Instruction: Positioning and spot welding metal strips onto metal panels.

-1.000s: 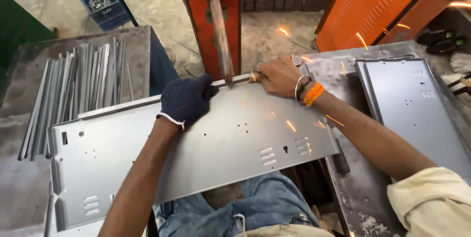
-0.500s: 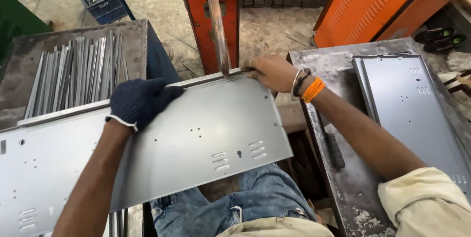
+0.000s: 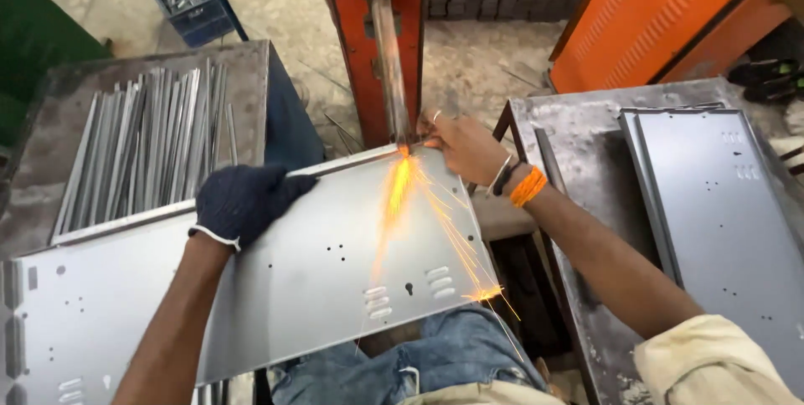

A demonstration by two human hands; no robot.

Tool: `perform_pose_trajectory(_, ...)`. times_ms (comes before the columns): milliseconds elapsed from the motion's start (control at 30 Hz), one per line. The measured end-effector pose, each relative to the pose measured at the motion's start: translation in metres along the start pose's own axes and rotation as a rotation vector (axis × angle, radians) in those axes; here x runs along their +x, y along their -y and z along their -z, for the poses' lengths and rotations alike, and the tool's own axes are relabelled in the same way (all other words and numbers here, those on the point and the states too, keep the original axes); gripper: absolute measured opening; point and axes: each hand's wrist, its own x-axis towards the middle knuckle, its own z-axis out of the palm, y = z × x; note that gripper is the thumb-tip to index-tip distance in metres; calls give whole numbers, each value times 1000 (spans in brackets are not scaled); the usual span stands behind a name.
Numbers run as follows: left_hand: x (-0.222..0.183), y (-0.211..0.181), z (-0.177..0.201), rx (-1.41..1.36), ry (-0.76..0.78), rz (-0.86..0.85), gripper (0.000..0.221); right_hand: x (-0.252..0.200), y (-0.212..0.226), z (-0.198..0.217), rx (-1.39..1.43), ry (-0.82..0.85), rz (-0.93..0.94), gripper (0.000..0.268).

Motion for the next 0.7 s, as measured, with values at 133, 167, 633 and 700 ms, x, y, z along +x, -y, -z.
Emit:
perform_pose_trajectory(133, -7, -12, 7, -36, -64, -25, 53, 2, 13, 17, -103, 52, -102, 28)
perform_pose_trajectory(167, -9, -15, 6, -20, -62, -10, 54, -3, 12, 20, 17, 34, -50, 30)
perform_pose_trajectory(633, -63, -104, -103, -42, 1, 48, 56, -141, 58, -10, -249, 235, -510, 57)
perform_pose_trajectory(700, -70, -110, -115, -171, -22, -40, 49, -175, 36, -37, -328, 57, -336, 64)
